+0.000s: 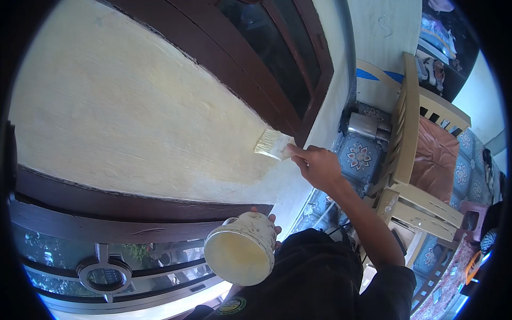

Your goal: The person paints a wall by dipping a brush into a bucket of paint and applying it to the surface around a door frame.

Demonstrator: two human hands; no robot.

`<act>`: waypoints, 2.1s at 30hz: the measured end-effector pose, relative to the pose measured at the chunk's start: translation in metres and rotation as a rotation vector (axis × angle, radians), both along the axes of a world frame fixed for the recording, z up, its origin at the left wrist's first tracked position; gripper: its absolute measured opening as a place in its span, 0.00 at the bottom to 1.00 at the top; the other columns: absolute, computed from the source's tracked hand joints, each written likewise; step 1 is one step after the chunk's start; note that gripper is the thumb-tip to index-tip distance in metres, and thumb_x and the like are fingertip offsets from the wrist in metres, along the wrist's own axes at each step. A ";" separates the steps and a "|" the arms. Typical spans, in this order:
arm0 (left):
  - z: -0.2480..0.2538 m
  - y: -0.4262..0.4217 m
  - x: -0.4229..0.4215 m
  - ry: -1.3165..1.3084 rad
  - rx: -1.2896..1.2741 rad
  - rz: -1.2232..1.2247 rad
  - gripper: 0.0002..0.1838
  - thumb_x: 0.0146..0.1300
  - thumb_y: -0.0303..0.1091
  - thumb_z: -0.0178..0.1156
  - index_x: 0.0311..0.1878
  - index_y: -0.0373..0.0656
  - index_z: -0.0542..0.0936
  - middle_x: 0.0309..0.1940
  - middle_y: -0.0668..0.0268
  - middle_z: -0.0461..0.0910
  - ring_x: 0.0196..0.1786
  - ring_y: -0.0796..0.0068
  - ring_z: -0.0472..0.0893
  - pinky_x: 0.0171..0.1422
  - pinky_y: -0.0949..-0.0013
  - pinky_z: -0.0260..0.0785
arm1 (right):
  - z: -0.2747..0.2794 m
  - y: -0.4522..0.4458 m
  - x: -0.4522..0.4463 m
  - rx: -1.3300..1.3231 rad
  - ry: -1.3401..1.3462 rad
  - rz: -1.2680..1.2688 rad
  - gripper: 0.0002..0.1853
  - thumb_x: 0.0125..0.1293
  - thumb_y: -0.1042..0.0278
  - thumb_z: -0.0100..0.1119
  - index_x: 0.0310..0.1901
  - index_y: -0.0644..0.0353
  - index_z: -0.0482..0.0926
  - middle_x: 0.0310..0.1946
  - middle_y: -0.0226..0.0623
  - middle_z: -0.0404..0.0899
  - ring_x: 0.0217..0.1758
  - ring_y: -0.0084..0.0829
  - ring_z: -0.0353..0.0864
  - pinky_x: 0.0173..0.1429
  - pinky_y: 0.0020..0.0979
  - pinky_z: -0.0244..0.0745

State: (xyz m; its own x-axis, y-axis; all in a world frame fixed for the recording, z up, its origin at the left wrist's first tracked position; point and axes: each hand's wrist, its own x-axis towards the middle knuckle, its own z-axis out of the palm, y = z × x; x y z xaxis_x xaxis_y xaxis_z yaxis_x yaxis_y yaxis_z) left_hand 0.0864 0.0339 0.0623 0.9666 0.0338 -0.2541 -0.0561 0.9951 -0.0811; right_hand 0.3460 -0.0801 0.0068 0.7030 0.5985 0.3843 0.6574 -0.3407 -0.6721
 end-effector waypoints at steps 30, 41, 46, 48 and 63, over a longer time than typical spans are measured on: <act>-0.014 0.002 -0.022 -0.018 -0.074 -0.090 0.37 0.62 0.55 0.71 0.73 0.60 0.70 0.74 0.52 0.62 0.76 0.40 0.62 0.75 0.28 0.63 | 0.050 0.041 -0.030 0.476 -0.086 -0.061 0.21 0.67 0.66 0.69 0.61 0.39 0.85 0.25 0.33 0.78 0.20 0.32 0.79 0.25 0.32 0.74; -0.006 0.022 -0.043 -0.032 -0.117 -0.093 0.32 0.65 0.54 0.68 0.72 0.62 0.73 0.74 0.57 0.64 0.74 0.40 0.64 0.76 0.28 0.62 | -0.043 0.082 -0.070 0.397 -0.082 0.070 0.27 0.64 0.69 0.70 0.65 0.37 0.81 0.30 0.33 0.80 0.26 0.34 0.82 0.29 0.35 0.78; -0.031 0.036 -0.047 -0.109 -0.107 -0.113 0.33 0.65 0.53 0.68 0.72 0.63 0.73 0.74 0.56 0.65 0.74 0.41 0.65 0.76 0.29 0.63 | -0.143 0.023 -0.093 -0.232 -0.002 -0.058 0.22 0.69 0.65 0.66 0.64 0.37 0.81 0.32 0.36 0.81 0.30 0.40 0.86 0.34 0.39 0.81; -0.033 0.036 -0.049 -0.094 -0.113 -0.116 0.34 0.65 0.53 0.68 0.73 0.63 0.72 0.74 0.54 0.65 0.74 0.42 0.66 0.75 0.29 0.63 | -0.167 -0.008 -0.100 -0.368 0.051 -0.085 0.21 0.69 0.64 0.65 0.63 0.37 0.82 0.33 0.37 0.82 0.32 0.42 0.86 0.35 0.41 0.82; -0.120 0.039 -0.052 0.003 0.682 0.135 0.40 0.73 0.65 0.42 0.75 0.43 0.64 0.68 0.52 0.72 0.69 0.55 0.75 0.68 0.49 0.73 | 0.054 -0.124 -0.185 0.183 0.771 -0.206 0.21 0.69 0.75 0.65 0.64 0.62 0.81 0.43 0.36 0.89 0.41 0.19 0.84 0.48 0.24 0.77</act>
